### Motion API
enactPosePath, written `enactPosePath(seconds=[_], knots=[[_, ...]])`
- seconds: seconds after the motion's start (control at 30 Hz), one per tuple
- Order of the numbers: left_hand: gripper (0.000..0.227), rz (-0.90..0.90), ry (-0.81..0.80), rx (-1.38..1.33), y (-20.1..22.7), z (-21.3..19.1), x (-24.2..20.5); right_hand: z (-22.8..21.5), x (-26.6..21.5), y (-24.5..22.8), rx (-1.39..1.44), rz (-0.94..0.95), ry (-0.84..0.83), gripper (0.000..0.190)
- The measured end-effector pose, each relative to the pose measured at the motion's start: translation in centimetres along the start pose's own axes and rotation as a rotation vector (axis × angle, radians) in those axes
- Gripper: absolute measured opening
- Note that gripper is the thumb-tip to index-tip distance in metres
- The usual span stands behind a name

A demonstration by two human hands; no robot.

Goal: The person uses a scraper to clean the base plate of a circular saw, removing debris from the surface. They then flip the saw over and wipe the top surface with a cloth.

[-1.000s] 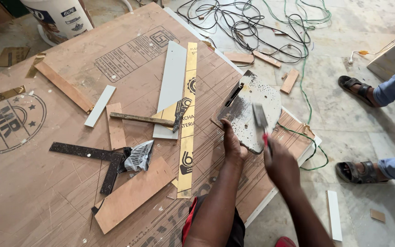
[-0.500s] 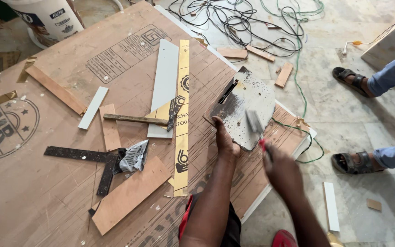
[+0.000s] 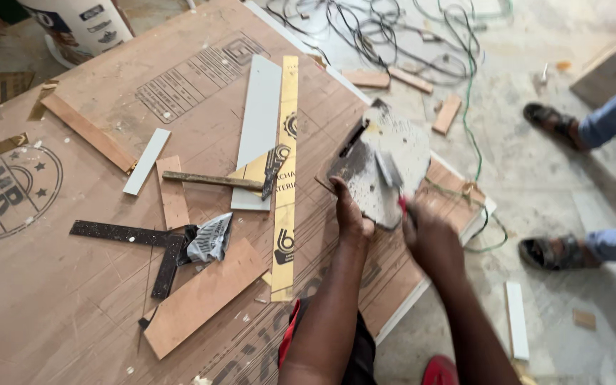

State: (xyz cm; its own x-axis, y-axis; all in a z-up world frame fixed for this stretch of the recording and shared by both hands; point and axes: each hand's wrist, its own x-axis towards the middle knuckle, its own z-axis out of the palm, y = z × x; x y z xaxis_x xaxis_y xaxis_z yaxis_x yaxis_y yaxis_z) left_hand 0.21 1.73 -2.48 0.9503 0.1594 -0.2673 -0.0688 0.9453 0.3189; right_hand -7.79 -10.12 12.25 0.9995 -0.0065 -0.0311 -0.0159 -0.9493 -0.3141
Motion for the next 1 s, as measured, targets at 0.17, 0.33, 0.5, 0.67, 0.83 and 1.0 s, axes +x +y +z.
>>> enactPosePath(seconds=[0.17,0.33,0.5,0.67,0.83,1.0], knots=[[0.108,0.012,0.003,-0.02,0.6,1.2,-0.3,-0.4,0.4,-0.6,0.062,-0.066,0.056,0.039],[0.11,0.01,0.058,0.018,0.6,1.2,0.2,0.0,-0.1,0.0,0.066,-0.08,0.065,0.04],[0.109,0.044,-0.008,-0.019,0.6,1.1,-0.1,-0.1,2.6,0.4,0.02,-0.037,0.033,0.038],[0.106,0.014,0.088,0.023,0.0,0.8,0.3,2.0,1.9,1.1,0.059,-0.048,0.09,0.04],[0.105,0.049,-0.034,-0.027,0.6,1.5,-0.7,0.2,7.7,0.6,0.055,0.037,0.01,0.039],[0.101,-0.009,0.02,-0.053,0.4,1.5,0.4,2.6,0.4,0.0,0.078,-0.102,0.132,0.04]])
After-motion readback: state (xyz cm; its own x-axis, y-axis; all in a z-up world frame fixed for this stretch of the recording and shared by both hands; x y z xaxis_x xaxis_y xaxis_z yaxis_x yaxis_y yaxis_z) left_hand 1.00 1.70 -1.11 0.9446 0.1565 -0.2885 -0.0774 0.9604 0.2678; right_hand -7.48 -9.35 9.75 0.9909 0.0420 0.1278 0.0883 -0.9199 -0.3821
